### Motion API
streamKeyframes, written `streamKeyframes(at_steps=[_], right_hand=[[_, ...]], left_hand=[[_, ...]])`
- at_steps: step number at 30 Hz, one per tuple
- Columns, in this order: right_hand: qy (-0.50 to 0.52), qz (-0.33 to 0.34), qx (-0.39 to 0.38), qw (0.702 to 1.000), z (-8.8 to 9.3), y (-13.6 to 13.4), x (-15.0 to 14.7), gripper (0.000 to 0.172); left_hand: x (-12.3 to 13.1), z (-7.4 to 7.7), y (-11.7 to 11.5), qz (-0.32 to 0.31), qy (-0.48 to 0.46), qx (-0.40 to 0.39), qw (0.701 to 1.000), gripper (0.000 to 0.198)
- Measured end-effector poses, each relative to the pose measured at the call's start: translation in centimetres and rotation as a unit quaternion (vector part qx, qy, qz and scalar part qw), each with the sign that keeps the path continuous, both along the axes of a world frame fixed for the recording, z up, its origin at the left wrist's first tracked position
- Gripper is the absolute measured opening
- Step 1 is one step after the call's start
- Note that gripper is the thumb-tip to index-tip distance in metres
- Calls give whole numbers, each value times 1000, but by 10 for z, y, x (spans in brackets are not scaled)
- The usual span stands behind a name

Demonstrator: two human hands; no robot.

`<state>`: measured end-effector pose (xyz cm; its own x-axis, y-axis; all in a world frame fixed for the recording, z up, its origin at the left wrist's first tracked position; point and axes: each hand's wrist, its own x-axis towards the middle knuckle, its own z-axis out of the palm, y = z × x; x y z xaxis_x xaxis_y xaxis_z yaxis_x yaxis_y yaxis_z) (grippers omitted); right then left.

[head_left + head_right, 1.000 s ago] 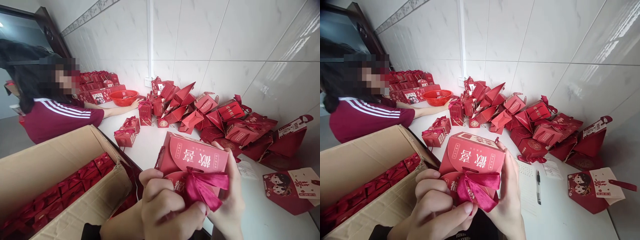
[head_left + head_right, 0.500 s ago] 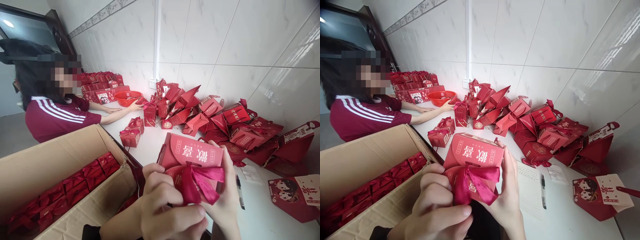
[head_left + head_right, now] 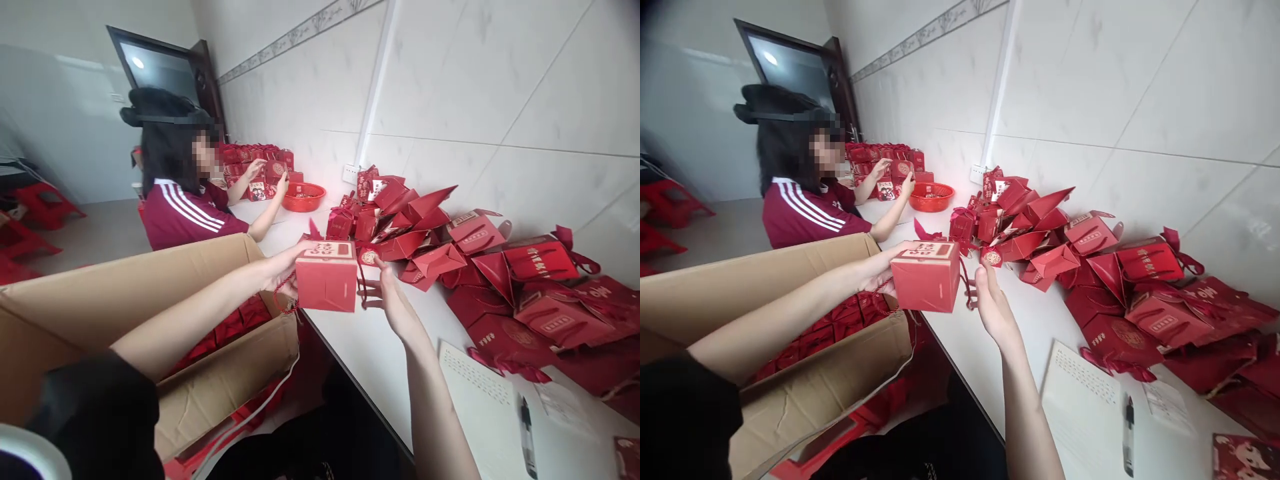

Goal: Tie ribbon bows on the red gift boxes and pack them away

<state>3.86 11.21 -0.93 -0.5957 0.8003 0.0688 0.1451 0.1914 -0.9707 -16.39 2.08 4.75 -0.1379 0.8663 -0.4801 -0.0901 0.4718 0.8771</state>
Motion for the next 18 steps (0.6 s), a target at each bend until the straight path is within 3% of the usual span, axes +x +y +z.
streamKeyframes(at_steps=[3,8,10,14,16,18], right_hand=[[-34,-74,39,996,-18,-1,-1,79],[-136,-55,-10,989,-56,-8,-1,79],[-201,-55,14,978,-78,-13,2,76],[-254,-100,172,947,-141,-22,19,71],[-208,-89,295,928,-174,-26,32,64],[-178,-77,380,905,-195,-32,44,59]], left_hand=[[-10,3,-14,57,-68,-22,996,54],[-25,1,-35,90,-114,2,989,50],[-35,-4,-45,109,-106,8,988,52],[-71,-24,-81,227,-39,97,968,44],[-95,-41,-107,321,53,158,932,43],[-118,-60,-133,404,131,171,889,50]])
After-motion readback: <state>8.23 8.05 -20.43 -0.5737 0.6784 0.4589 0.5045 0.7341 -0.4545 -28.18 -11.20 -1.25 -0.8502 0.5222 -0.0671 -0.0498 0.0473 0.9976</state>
